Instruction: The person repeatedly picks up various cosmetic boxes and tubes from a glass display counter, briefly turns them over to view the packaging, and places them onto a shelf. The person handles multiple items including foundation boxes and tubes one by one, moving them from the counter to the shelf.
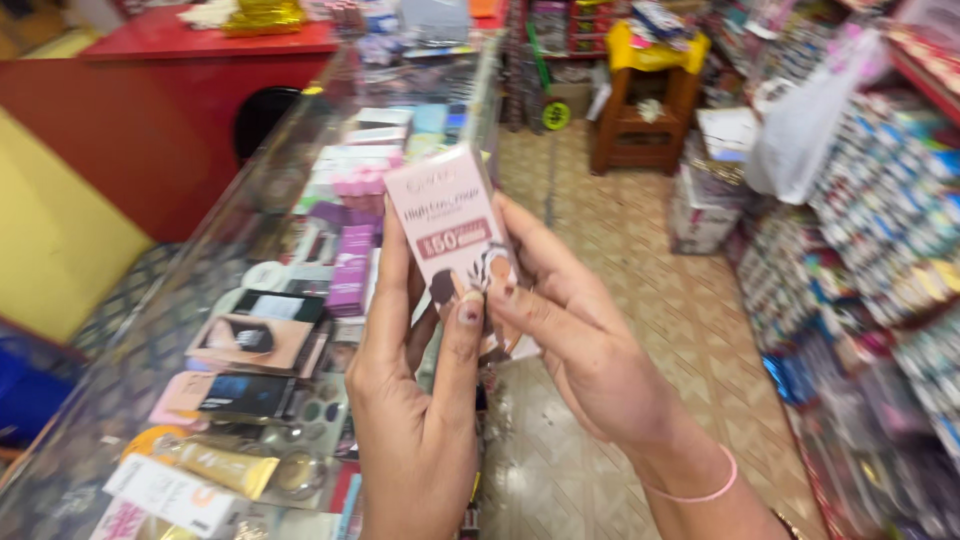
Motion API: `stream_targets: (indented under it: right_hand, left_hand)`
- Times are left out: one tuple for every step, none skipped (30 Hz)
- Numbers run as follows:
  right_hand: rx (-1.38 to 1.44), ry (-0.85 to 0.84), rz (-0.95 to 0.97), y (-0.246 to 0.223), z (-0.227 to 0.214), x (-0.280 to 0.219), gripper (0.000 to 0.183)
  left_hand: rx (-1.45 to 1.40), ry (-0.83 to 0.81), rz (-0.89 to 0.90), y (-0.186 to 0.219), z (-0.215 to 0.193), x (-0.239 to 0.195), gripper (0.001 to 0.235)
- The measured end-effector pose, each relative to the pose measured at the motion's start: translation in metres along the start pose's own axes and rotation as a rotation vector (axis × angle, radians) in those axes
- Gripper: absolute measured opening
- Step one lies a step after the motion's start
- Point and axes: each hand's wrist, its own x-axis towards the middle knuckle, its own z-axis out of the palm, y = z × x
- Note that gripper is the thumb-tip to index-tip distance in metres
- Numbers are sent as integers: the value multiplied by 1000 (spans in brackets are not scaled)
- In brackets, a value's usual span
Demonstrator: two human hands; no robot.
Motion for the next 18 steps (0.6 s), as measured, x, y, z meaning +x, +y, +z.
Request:
stream_targets:
  right_hand:
    - [-29,10,-38,-10,-4,-7,71]
    - [-48,37,-45,-19,-7,-14,71]
    - [-69,64,-52,-28,-10,-23,70]
    - [-90,92,-59,-38,-13,-31,70]
    - [-140,138,-60,-48,-16,-40,70]
    - [-189,184,-60,-58,-19,-48,70]
    - [-239,234,-58,-67,-23,-57,70]
    - [-287,245,-88,-77,-28,-68,70]
    - [-336,261,-117,-87,-33,-80,69]
    - [-386,275,-144,-98,-38,-93,69]
    - [-433,325,-146,-109,-44,-108,69]
    - [-480,374,-148,-122,-48,-124,69]
    - [-530,425,-151,-134,-52,-139,69]
    - [-563,445,-174,-147,-54,-154,69]
    - [-596,464,-198,-161,-56,-169,68]
    - [-631,483,-220,-174,-58,-184,68]
    - [-660,549,-224,-187,-58,-197,68]
    - [-689,616,-228,-199,-57,-211,67]
  left_hand:
    - [-52,-34,15,5,8,-1,62]
    - [-94,-57,4,11,16,-2,62]
    - [-138,-80,-7,16,24,-5,63]
    - [-182,-103,-19,21,33,-7,63]
    - [-219,-120,-28,26,43,-9,63]
    - [-256,-137,-37,30,54,-11,64]
    - [-294,-156,-49,35,65,-14,64]
    - [-333,-183,-23,39,77,-18,64]
    - [-375,-213,2,44,90,-22,63]
    - [-418,-243,26,50,103,-26,63]
    - [-414,-270,37,57,116,-31,62]
    - [-411,-297,48,65,129,-37,61]
    - [-410,-325,63,74,141,-42,61]
    - [-450,-358,67,83,154,-49,60]
    - [-489,-390,72,93,168,-56,60]
    - [-529,-422,77,104,182,-64,59]
    - [-561,-460,93,114,194,-71,60]
    - [-594,-498,109,124,205,-79,60]
